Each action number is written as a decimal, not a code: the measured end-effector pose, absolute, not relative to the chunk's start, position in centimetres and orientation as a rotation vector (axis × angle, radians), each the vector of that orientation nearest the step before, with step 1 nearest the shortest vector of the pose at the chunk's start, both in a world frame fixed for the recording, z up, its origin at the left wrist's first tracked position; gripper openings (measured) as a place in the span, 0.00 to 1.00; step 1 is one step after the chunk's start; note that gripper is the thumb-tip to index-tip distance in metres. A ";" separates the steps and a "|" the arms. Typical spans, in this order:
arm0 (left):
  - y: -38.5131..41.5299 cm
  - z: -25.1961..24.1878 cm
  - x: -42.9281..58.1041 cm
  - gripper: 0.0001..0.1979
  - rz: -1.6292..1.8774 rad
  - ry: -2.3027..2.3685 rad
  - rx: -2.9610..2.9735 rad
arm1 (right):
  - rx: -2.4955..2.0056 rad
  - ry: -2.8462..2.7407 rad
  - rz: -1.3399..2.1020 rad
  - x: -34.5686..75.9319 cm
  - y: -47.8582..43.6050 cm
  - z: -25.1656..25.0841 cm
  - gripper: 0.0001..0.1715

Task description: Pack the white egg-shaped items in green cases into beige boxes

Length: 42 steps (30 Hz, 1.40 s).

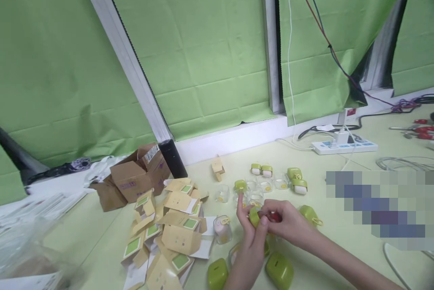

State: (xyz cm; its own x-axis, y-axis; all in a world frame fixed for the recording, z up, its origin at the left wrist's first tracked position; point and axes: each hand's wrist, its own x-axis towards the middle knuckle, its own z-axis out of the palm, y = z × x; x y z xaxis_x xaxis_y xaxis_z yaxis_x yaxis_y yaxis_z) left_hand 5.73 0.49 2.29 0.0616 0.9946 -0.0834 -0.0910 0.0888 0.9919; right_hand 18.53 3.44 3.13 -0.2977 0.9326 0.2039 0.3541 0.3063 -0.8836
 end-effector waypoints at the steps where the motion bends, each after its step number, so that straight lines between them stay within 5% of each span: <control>1: 0.6 2.3 5.9 0.44 1.161 1.129 1.098 | -1.166 -1.796 0.978 18.6 3.4 3.1 0.03; 10: 2.6 3.7 3.0 0.19 1.240 1.336 1.515 | -1.464 -1.937 0.575 21.7 4.8 3.7 0.05; 14: 3.2 3.9 0.7 0.11 0.977 1.450 2.010 | -1.547 -2.073 0.543 23.1 5.3 3.6 0.05; 21: 3.1 2.4 0.4 0.13 0.592 1.441 2.153 | -1.634 -2.121 0.573 27.4 5.1 4.7 0.13; 24: 2.9 2.7 1.0 0.13 0.640 1.428 2.160 | -1.846 -2.115 0.480 29.2 4.8 3.3 0.26; 30: 2.0 3.6 3.2 0.15 0.951 1.218 1.914 | -1.744 -2.168 0.506 29.1 4.7 3.3 0.13; 36: 1.3 2.7 5.0 0.31 0.953 0.823 1.236 | -1.180 -2.172 1.052 23.9 4.0 7.5 0.19; 42: 1.8 4.2 4.3 0.23 1.181 0.680 0.697 | -1.134 -1.910 0.784 20.1 3.6 6.0 0.16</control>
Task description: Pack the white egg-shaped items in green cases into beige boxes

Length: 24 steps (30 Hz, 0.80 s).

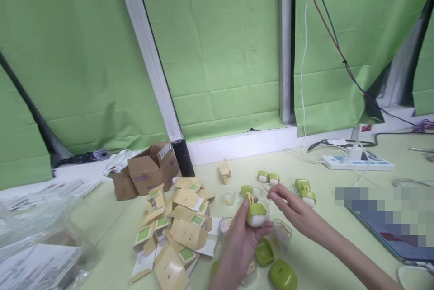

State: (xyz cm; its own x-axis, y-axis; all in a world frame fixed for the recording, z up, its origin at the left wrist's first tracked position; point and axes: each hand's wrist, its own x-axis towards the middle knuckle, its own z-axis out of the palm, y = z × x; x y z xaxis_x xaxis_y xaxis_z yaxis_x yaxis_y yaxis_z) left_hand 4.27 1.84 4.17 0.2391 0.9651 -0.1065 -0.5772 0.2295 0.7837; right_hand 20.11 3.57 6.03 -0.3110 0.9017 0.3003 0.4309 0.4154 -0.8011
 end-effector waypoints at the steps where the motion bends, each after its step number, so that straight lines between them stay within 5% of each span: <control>1: 1.9 4.3 4.1 0.21 1.206 0.693 0.669 | -1.104 -1.927 0.738 20.0 3.5 5.6 0.17; 12: 2.0 2.8 4.4 0.21 1.289 0.694 0.607 | -1.103 -2.260 0.322 18.9 1.9 3.5 0.14; 17: 2.1 2.9 4.6 0.13 1.308 0.536 0.605 | -1.075 -2.177 0.282 19.3 2.2 2.7 0.13; 24: 1.4 2.2 5.1 0.15 1.293 0.692 0.674 | -0.972 -2.215 -0.464 19.5 2.6 1.0 0.33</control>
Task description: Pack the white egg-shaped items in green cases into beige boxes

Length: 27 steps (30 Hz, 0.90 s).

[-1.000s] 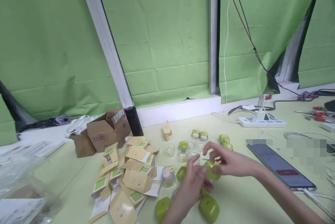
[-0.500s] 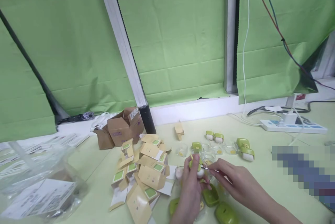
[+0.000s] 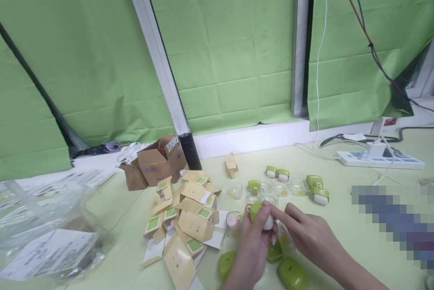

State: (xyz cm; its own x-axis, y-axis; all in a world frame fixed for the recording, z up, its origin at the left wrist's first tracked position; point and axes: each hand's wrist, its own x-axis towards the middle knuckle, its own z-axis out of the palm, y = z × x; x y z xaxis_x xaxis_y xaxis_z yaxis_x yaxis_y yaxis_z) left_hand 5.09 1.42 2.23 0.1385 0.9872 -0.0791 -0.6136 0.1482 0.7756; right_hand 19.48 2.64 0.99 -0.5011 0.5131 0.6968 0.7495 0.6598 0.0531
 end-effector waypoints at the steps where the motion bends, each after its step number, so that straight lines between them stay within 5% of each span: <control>1: 1.4 2.2 5.3 0.15 1.279 0.690 0.680 | -0.959 -2.194 -0.494 19.5 2.6 1.0 0.35; 7: 1.0 2.6 5.9 0.21 1.233 0.628 0.665 | -0.938 -2.122 -0.379 19.9 2.5 1.5 0.34; 14: 1.5 2.7 4.7 0.25 1.313 0.826 0.769 | -1.170 -1.916 0.660 18.7 2.4 2.2 0.19; 20: 2.2 1.4 5.6 0.28 1.200 1.026 0.943 | -1.135 -1.684 1.095 17.6 2.8 2.0 0.15; 24: 2.9 2.1 4.3 0.27 1.401 1.258 0.820 | -1.111 -1.566 1.134 18.6 4.0 2.0 0.17; 27: 3.5 2.9 2.9 0.23 1.658 1.313 0.723 | -1.274 -1.663 0.823 20.1 6.1 2.5 0.16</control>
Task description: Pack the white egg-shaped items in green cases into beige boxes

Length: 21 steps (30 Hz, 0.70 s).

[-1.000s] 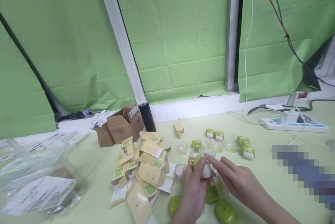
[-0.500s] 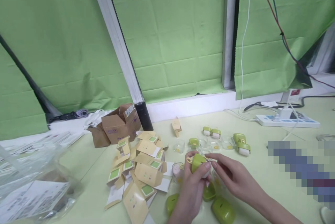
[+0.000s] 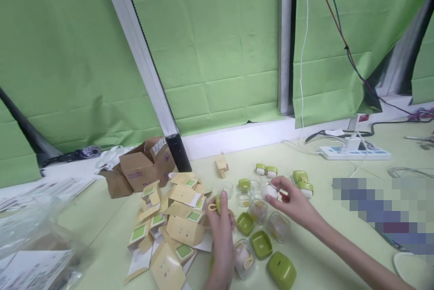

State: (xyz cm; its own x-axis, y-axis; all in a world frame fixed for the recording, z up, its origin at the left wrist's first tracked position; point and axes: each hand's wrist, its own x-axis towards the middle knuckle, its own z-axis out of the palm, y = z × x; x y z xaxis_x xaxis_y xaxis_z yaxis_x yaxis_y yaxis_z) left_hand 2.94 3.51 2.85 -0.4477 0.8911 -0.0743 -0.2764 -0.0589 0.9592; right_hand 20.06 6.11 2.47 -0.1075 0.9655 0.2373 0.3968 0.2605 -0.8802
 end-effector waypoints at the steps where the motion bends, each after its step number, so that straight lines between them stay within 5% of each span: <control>1: 3.6 3.0 2.7 0.23 1.698 1.291 0.706 | -1.334 -1.747 0.681 20.5 6.9 2.6 0.16; 10: 2.5 2.7 3.9 0.16 1.433 0.835 0.622 | -1.384 -1.962 0.440 19.7 9.5 2.8 0.16; 21: 2.5 2.1 4.1 0.24 1.338 0.728 0.879 | -1.113 -1.900 0.650 17.4 4.2 3.0 0.09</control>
